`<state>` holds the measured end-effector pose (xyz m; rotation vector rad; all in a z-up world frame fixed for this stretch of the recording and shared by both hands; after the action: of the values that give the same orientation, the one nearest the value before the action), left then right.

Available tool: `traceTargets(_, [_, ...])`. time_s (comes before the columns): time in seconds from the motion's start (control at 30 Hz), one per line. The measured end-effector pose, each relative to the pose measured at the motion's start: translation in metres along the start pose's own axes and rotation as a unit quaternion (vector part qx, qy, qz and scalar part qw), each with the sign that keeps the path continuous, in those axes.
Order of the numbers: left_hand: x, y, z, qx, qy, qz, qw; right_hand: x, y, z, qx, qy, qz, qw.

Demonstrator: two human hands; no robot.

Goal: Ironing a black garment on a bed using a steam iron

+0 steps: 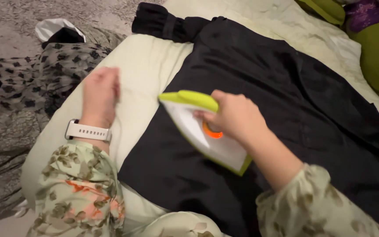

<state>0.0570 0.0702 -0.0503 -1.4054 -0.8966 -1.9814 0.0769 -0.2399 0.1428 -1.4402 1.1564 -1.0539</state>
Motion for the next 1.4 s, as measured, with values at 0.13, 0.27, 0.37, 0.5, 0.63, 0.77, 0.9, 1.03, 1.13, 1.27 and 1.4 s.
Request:
traceTargets(0.13, [0.041,-0.023,-0.01,0.143,-0.015,-0.215,0.966,-0.001,0.008,-0.037,-0.021,-0.026,-0.023,0.999])
traceTargets(0.27, [0.034,-0.027,-0.007,0.179,-0.026,-0.306,0.935,-0.001,0.012,-0.023,0.036,-0.031,-0.047,0.998])
traceTargets(0.37, [0.039,-0.022,-0.011,0.173,-0.017,-0.303,0.937,-0.006,0.012,0.019,0.08,-0.018,-0.055,0.995])
traceTargets(0.5, [0.045,-0.017,-0.016,0.159,-0.008,-0.276,0.948,-0.013,0.012,0.088,0.134,0.005,-0.058,0.989])
traceTargets(0.63, [0.048,-0.013,-0.018,0.168,0.002,-0.275,0.947,-0.019,0.005,0.126,0.142,0.029,-0.048,0.988])
traceTargets(0.77, [0.045,-0.011,-0.016,0.159,0.007,-0.26,0.952,-0.013,0.007,0.159,0.165,0.044,-0.013,0.985])
traceTargets(0.9, [0.04,-0.011,-0.012,0.15,0.013,-0.266,0.952,-0.012,0.001,0.15,0.137,0.038,0.023,0.99])
traceTargets(1.03, [0.039,-0.014,-0.013,0.142,-0.002,-0.252,0.957,-0.013,-0.005,0.102,0.087,-0.008,0.034,0.996])
traceTargets(1.13, [0.041,-0.015,-0.014,0.143,-0.003,-0.25,0.958,-0.012,-0.006,0.056,0.046,-0.041,0.015,0.998])
traceTargets(1.27, [0.034,-0.015,-0.01,0.149,-0.003,-0.245,0.958,0.003,0.003,0.001,0.02,-0.092,-0.032,0.995])
traceTargets(1.4, [0.025,-0.014,-0.005,0.13,0.004,-0.227,0.965,0.017,0.015,-0.048,-0.013,-0.15,-0.114,0.982])
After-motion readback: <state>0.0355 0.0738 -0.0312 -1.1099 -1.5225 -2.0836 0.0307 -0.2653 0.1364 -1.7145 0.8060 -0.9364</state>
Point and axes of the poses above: each hand's wrist, its own z-axis towards the middle knuckle, its own y-axis out of the palm, x = y × z, the point moved 4 cm from there along z, towards the middle knuckle, and after that the axes turned 13 degrees about y, right-handed, at the moved point
